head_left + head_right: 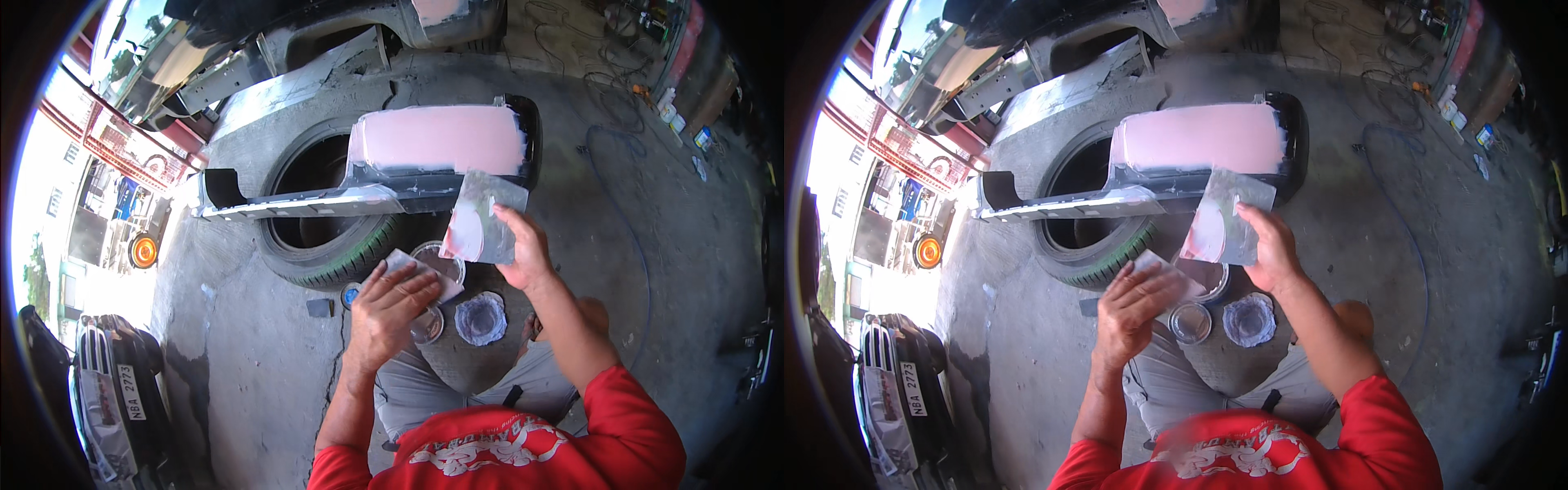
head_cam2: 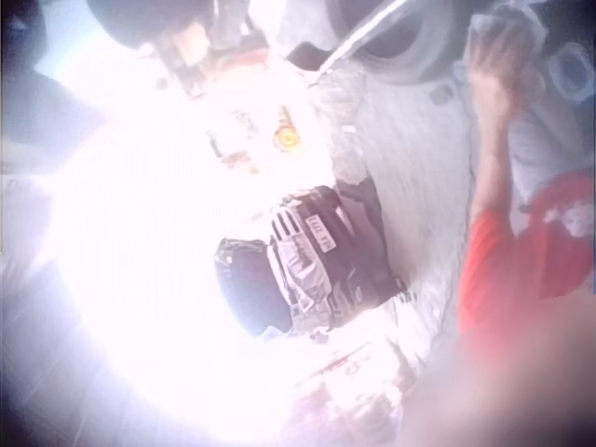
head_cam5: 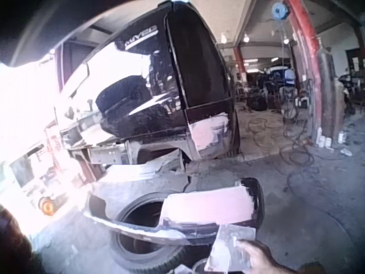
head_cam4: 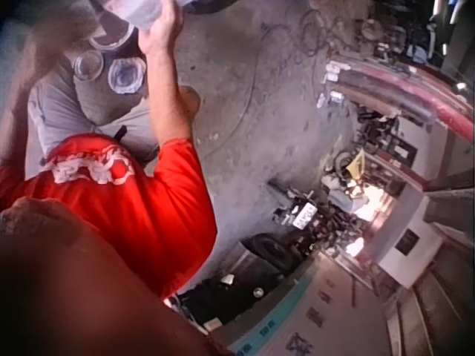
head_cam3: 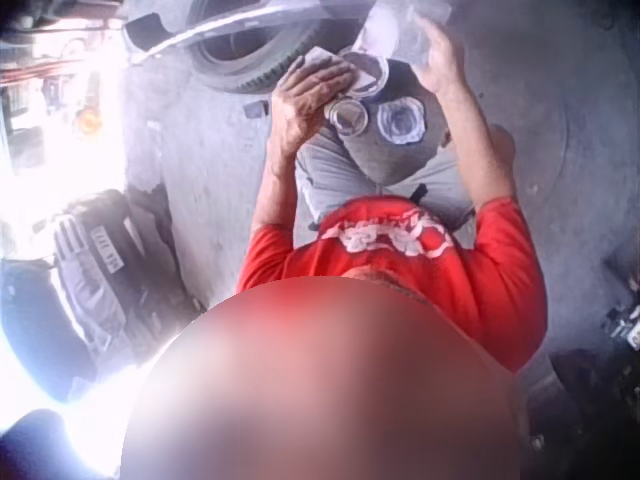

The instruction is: The person scoops pink body filler from a can with a putty knife and spreads it onto a detached car bumper resting on a tire. They repeatedly smooth and level the filler across the bumper surface.

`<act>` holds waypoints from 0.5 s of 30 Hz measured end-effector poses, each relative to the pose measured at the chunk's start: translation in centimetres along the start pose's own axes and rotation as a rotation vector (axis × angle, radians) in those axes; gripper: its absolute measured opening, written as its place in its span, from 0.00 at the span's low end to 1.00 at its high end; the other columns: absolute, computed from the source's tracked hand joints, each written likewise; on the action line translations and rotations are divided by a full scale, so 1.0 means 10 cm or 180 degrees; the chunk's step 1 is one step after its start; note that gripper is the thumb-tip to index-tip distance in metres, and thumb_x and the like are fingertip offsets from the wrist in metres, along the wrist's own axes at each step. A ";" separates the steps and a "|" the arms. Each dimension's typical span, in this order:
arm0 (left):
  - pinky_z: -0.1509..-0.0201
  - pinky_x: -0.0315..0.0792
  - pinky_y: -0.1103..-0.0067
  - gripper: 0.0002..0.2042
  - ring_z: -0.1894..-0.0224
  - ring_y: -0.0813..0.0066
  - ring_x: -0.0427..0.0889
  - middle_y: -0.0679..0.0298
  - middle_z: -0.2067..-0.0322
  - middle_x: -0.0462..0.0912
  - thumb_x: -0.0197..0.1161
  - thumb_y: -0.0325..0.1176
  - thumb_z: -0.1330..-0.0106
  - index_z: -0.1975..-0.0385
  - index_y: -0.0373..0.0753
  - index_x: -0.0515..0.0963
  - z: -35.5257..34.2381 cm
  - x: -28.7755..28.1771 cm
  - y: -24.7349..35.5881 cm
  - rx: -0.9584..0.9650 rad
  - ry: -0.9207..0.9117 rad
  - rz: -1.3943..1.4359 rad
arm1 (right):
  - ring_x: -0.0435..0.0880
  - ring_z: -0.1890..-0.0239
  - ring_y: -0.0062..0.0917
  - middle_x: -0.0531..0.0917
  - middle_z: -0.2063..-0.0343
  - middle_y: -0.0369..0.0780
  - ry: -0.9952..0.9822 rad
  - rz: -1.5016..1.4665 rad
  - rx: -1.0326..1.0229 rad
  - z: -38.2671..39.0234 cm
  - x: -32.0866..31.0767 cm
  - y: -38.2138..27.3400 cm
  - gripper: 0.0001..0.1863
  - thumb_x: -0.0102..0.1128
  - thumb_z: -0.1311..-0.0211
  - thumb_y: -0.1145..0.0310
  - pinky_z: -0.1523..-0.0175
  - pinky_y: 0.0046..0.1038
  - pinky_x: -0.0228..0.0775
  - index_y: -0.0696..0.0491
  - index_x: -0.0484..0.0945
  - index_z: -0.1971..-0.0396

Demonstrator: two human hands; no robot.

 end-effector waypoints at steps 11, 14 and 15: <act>0.30 0.81 0.57 0.25 0.35 0.44 0.87 0.49 0.38 0.89 0.66 0.15 0.39 0.41 0.36 0.89 -0.50 0.14 -0.31 0.0050 0.1077 -0.0414 | 0.92 0.44 0.31 0.91 0.48 0.43 -0.0428 0.0994 -0.0109 0.30 -0.06 0.07 0.14 0.70 0.27 0.75 0.39 0.36 0.86 0.58 0.88 0.45; 0.30 0.81 0.56 0.22 0.35 0.43 0.87 0.49 0.38 0.89 0.65 0.20 0.36 0.42 0.40 0.91 -0.32 0.19 -0.32 -0.0093 0.0986 -0.0320 | 0.90 0.43 0.25 0.90 0.44 0.42 -0.0270 0.0747 -0.0442 0.27 -0.02 0.04 0.14 0.68 0.23 0.74 0.36 0.30 0.83 0.58 0.88 0.42; 0.27 0.78 0.53 0.21 0.34 0.45 0.87 0.53 0.39 0.90 0.64 0.24 0.34 0.42 0.43 0.91 -0.29 0.30 -0.20 0.0215 0.0608 -0.0166 | 0.90 0.44 0.23 0.90 0.45 0.41 -0.0443 0.0582 -0.0475 0.24 0.00 0.02 0.13 0.65 0.19 0.70 0.36 0.28 0.81 0.59 0.89 0.43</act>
Point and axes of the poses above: each hand's wrist, its own z-axis away from the middle knuckle, its own x-axis out of the palm, y = z × x, the point moved 5 cm from there along -z, towards the middle knuckle
